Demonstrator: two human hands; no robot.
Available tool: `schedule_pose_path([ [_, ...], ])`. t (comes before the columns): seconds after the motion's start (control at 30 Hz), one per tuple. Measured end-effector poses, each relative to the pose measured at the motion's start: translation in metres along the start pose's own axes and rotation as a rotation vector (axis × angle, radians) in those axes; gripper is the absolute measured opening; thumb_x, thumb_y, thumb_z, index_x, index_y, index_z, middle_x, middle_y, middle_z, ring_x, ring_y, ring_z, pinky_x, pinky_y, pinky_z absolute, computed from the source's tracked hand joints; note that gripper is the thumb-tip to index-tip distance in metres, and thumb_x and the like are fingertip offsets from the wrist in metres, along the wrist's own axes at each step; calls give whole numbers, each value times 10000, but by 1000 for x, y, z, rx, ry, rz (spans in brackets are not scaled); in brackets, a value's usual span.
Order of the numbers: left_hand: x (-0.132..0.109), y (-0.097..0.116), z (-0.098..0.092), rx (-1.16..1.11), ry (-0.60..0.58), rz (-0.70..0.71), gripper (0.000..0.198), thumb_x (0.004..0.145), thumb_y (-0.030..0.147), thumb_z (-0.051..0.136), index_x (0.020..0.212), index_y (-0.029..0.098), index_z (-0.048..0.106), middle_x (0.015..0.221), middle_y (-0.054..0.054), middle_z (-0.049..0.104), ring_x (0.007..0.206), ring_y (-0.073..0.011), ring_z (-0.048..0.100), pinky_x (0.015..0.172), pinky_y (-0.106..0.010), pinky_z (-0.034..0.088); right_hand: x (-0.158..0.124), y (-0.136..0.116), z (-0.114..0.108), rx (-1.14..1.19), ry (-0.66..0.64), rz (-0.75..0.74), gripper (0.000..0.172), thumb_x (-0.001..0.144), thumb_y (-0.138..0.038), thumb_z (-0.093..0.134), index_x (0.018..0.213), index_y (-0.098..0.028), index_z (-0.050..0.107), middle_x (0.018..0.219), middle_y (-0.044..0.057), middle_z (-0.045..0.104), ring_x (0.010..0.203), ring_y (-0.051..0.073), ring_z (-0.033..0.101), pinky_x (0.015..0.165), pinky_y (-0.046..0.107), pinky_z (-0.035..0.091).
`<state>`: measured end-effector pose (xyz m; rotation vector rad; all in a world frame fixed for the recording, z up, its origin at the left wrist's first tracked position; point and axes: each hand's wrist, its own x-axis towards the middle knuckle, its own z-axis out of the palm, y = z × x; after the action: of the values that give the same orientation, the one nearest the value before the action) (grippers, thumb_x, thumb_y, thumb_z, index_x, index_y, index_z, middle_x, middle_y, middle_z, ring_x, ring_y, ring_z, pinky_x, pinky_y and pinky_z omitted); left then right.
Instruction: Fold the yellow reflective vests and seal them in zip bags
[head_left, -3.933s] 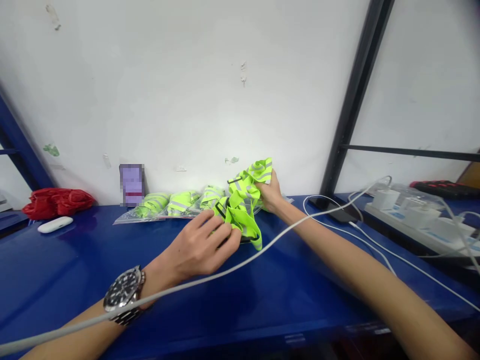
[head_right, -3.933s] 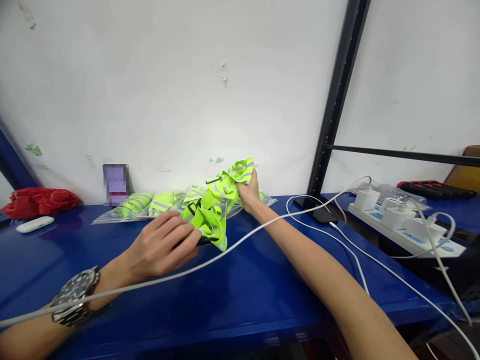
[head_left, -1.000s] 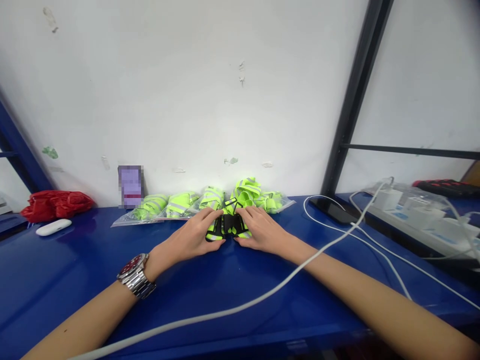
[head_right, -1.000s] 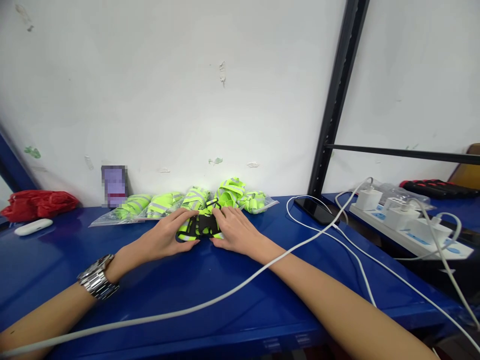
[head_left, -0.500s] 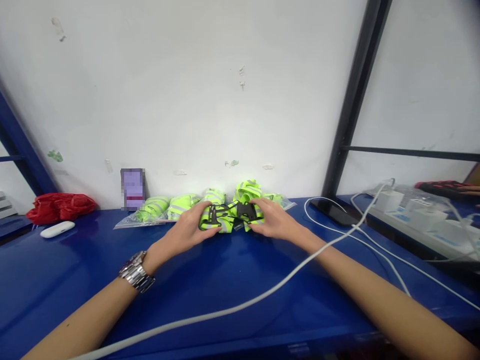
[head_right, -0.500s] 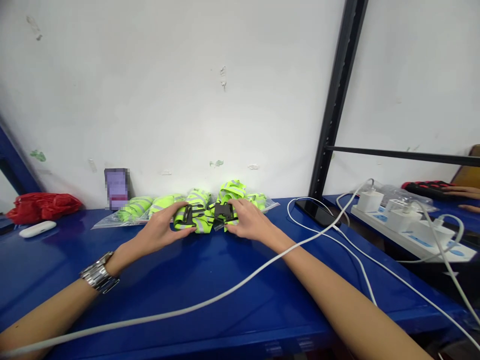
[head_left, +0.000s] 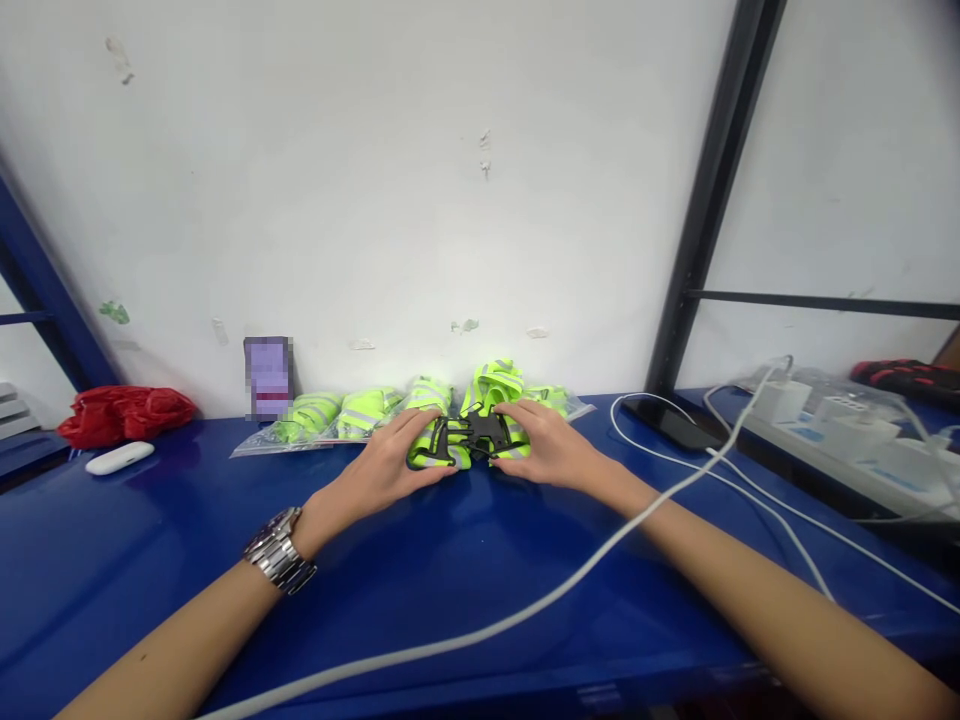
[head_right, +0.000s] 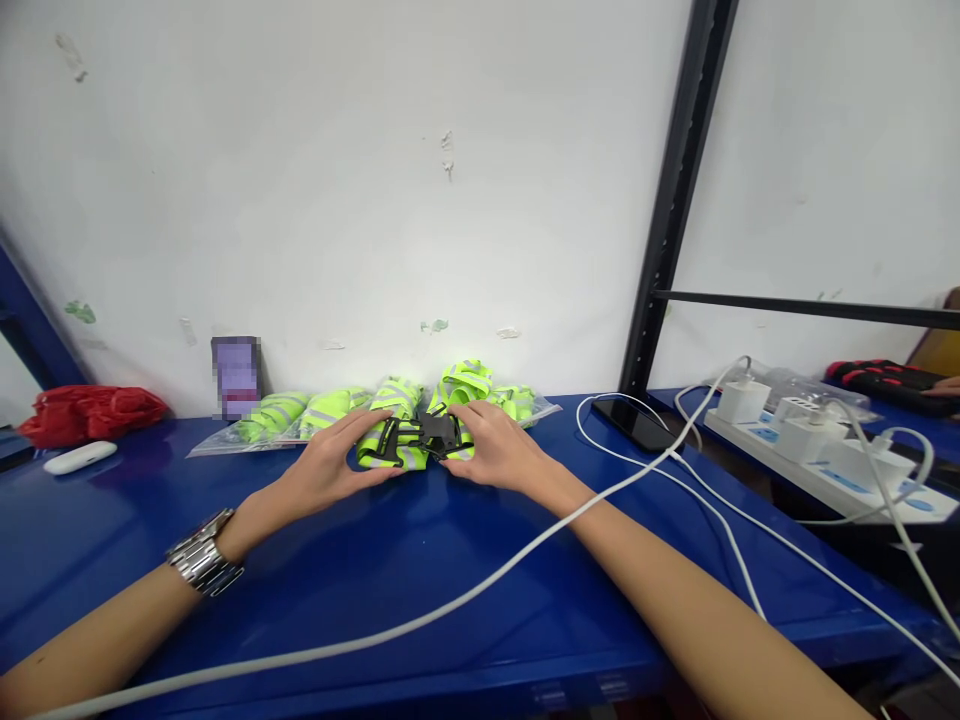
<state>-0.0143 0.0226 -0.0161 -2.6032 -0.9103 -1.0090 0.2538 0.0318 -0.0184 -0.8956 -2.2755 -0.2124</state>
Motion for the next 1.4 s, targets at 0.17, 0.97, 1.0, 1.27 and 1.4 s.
schedule_pose_path([
  [0.17, 0, 3, 2, -15, 14, 31, 615, 840, 438, 664, 1354, 221, 406, 1258, -126, 580, 1145, -269, 585, 950, -458, 511, 0, -3, 5, 6, -17, -53, 542, 738, -331, 701, 1217, -125, 554, 1000, 128, 637, 907, 250, 607, 768, 371, 488],
  [0.97, -3, 7, 8, 58, 29, 101, 619, 868, 442, 623, 1361, 170, 364, 1180, -159, 577, 1086, -278, 599, 906, -440, 527, 0, -15, 11, -52, 22, -124, 471, 775, -328, 692, 1166, -96, 569, 923, 137, 628, 861, 255, 600, 730, 371, 484],
  [1.0, -3, 8, 9, 61, 22, 102, 626, 871, 442, 620, 1369, 172, 354, 1189, -160, 572, 1094, -279, 594, 912, -441, 525, 0, -16, 11, -36, 29, -118, 477, 766, -328, 697, 1166, -101, 569, 941, 140, 637, 879, 260, 607, 742, 374, 488],
  [1.27, 1, 43, 5, 134, 205, 179, 245, 920, 215, 539, 1158, 160, 522, 1078, -140, 584, 1081, -268, 546, 919, -435, 492, 9, -11, -2, 101, 198, 122, 541, 680, -387, 746, 1143, -136, 620, 1081, 136, 700, 963, 281, 669, 847, 398, 507],
  [1.4, 10, 72, 20, -216, -134, 85, 209, 986, 233, 389, 1084, 164, 561, 1038, -100, 623, 1013, -202, 581, 925, -355, 485, 12, -15, -8, 140, 222, 222, 521, 640, -407, 767, 1081, -145, 675, 1044, 107, 728, 947, 279, 688, 840, 386, 526],
])
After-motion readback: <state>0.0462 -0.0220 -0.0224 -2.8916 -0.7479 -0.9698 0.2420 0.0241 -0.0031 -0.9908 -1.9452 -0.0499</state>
